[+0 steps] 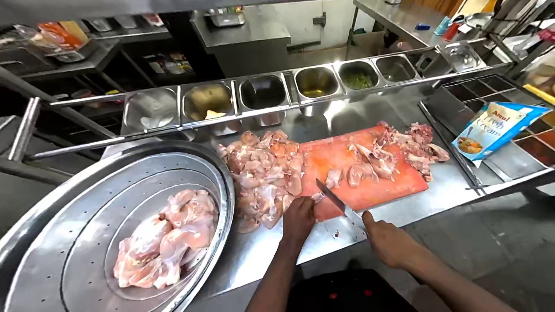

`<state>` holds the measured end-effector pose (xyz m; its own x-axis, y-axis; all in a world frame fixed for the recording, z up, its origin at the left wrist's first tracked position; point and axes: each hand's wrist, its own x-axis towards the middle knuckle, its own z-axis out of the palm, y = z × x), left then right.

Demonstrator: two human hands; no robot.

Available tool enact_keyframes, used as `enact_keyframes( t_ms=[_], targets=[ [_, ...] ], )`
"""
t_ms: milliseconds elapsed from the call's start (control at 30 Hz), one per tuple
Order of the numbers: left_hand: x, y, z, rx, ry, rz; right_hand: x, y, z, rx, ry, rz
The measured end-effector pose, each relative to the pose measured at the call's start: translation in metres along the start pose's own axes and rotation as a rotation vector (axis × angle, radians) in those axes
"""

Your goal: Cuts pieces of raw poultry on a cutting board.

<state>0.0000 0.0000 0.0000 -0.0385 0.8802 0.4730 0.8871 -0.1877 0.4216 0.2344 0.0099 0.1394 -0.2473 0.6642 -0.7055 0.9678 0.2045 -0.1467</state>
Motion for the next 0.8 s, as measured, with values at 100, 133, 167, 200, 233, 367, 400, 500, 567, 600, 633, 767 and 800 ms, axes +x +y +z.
enact_keyframes(
  t_ms=[100,133,167,200,233,367,400,500,567,600,633,767,800],
  targets=[
    [0.006,-0.003,-0.020,0.022,0.082,-0.052,-0.013,0.014,0.006,0.031,-0.029,0.024],
    [0.010,-0.004,-0.030,0.029,0.105,-0.078,-0.018,0.025,0.010,0.074,-0.044,0.020],
    [0.015,-0.006,-0.039,0.042,0.133,-0.093,-0.021,0.038,0.014,0.143,-0.058,0.005],
    [0.022,-0.008,-0.047,0.061,0.167,-0.096,-0.024,0.054,0.019,0.249,-0.074,-0.017],
    [0.031,-0.010,-0.053,0.091,0.212,-0.094,-0.026,0.073,0.029,0.396,-0.079,-0.046],
    [0.074,-0.006,-0.066,0.191,0.143,-0.294,-0.045,0.113,0.067,1.028,0.056,-0.119],
    [0.085,0.000,-0.061,0.187,0.121,-0.309,-0.050,0.116,0.074,1.126,0.116,-0.123],
    [0.109,0.048,-0.021,0.083,-0.122,-0.193,-0.061,0.124,0.086,1.292,0.266,-0.081],
    [0.120,0.086,0.023,-0.021,-0.389,-0.107,-0.064,0.128,0.094,1.353,0.336,-0.064],
    [0.123,0.099,0.047,-0.034,-0.483,-0.094,-0.065,0.129,0.098,1.366,0.360,-0.055],
    [0.123,0.109,0.069,-0.012,-0.533,-0.083,-0.066,0.130,0.102,1.372,0.375,-0.050],
    [0.135,0.120,0.108,0.213,-0.544,-0.044,-0.061,0.136,0.121,1.392,0.406,-0.078],
    [0.139,0.117,0.107,0.250,-0.562,-0.036,-0.059,0.137,0.126,1.389,0.406,-0.070]
  ],
)
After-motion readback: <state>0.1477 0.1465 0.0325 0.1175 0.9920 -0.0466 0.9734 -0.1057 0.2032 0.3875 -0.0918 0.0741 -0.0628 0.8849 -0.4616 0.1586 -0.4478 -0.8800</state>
